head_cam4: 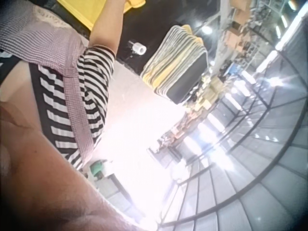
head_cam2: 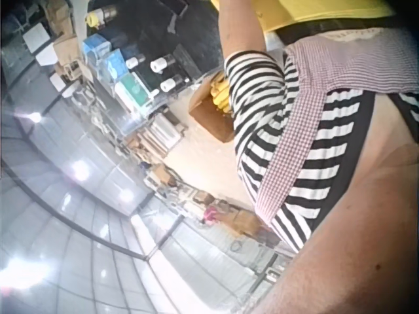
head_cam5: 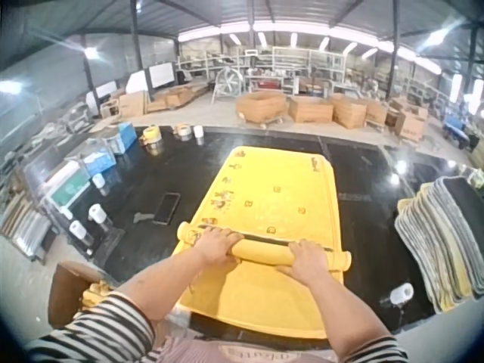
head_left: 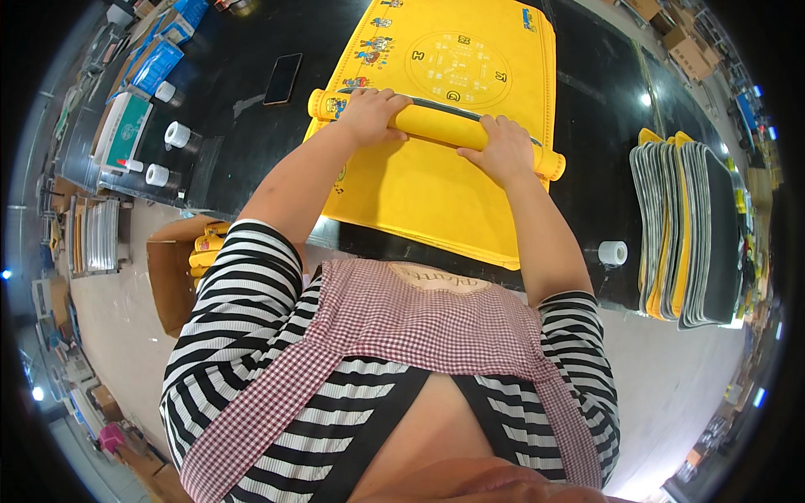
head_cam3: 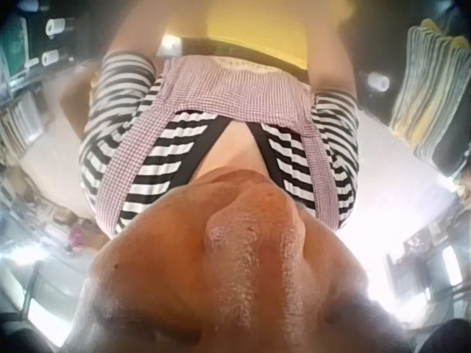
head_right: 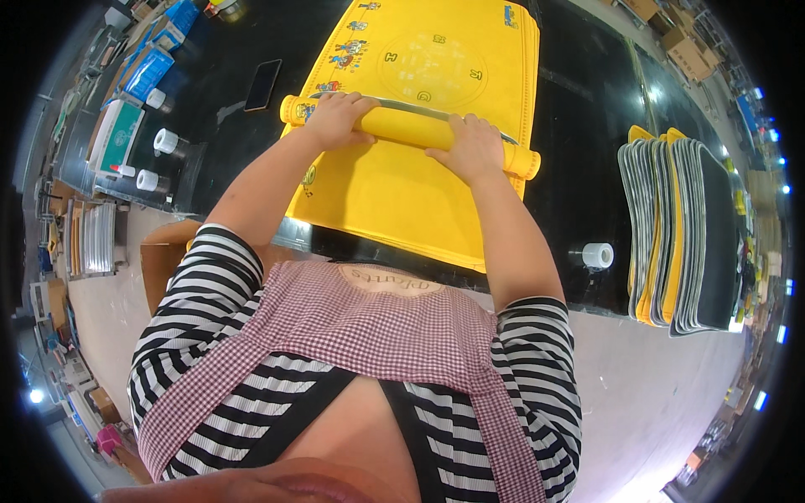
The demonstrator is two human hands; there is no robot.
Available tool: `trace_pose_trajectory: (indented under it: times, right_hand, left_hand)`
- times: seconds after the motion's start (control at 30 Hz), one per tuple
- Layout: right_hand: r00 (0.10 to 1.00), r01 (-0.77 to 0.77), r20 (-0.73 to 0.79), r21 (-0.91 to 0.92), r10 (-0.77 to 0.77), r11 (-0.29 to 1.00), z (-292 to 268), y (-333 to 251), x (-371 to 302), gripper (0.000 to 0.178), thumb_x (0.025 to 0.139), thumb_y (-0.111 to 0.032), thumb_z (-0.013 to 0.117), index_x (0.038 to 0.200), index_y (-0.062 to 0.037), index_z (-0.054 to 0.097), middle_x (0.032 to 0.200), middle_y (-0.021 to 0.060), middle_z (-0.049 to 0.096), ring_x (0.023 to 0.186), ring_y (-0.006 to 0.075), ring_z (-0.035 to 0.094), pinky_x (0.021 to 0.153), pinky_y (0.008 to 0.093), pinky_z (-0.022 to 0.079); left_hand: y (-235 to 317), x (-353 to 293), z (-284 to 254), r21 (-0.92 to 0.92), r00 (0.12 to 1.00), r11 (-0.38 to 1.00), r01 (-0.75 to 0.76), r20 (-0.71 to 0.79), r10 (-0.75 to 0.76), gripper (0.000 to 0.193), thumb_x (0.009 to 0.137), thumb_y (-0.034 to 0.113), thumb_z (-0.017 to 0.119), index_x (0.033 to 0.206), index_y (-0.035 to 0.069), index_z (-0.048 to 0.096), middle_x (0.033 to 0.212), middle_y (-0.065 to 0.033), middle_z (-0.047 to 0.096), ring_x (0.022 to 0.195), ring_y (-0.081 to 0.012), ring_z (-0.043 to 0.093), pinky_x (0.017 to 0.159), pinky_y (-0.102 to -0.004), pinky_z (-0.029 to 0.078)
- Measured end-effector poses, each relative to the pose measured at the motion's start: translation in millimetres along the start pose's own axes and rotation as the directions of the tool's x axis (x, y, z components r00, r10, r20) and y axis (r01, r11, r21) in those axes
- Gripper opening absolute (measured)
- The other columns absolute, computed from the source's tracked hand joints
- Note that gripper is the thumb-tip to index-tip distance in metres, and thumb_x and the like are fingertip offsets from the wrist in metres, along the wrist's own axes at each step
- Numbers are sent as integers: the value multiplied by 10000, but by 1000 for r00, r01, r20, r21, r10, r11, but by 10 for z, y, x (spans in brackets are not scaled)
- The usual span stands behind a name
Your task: The person rolls a yellow and black mat tightly on a table, secures it with a roll of white tape, and places it into a cardboard box. This process is repeated for several mats.
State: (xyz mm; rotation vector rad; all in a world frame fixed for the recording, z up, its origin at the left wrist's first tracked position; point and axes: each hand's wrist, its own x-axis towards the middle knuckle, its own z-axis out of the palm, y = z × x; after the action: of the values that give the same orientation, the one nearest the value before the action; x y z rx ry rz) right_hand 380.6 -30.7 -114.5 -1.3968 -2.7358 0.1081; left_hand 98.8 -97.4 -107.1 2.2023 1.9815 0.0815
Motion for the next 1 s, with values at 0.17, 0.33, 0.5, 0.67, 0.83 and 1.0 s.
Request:
trace_pose_trajectory:
  times: [0.17,0.33,0.5,0.67,0.83,1.0]
  right_hand:
    - [997,50,55,14,-51,999,22,-28,-222,710,837,-573,805,1312,-72,637,1149,141,674,1108,325,641,1027,437,487]
    - [994,103,39,31,-105,994,36,-175,-751,650,818,-574,813,1217,-81,669,1092,142,671,1057,317,654,960,449,503]
    - [991,123,-66,70,-119,990,43,-178,-762,628,780,-513,857,1196,-80,672,1058,127,660,1031,313,652,927,451,499]
    - [986,133,-112,99,-122,986,117,-151,-848,629,778,-496,858,1201,-75,655,1049,117,638,1046,307,633,937,458,476]
    - [983,109,-164,167,-81,980,201,-193,-939,704,758,-474,876,1294,-74,657,1203,144,652,1197,329,596,1022,469,447]
    - [961,-44,-222,473,168,880,-172,475,-1240,621,854,-297,833,1393,-61,633,1350,181,630,1184,306,639,1057,441,489]
  left_hand:
    - [249,-267,-211,12,979,996,87,184,-88,658,895,363,836,1470,187,570,1414,-116,632,1389,-320,518,1183,-487,313]
    - [361,-843,20,-61,997,998,-5,82,10,603,894,306,848,1430,180,602,1438,-98,621,1400,-329,502,1211,-504,274]
    - [414,-873,-18,-73,992,996,55,115,-46,652,889,309,851,1461,181,567,1449,-109,605,1435,-334,460,1234,-508,251]
    - [578,-916,33,-1,995,997,74,72,-74,685,903,362,833,1477,143,532,1489,-131,561,1440,-342,454,1229,-547,264]
    - [900,-707,401,-45,940,950,-310,-161,300,719,878,299,809,1501,104,508,1437,-131,585,1347,-330,530,1178,-508,331]
    - [931,-697,506,74,911,948,-309,-265,317,751,832,233,809,1516,149,510,1352,-67,612,1233,-263,572,1075,-466,361]
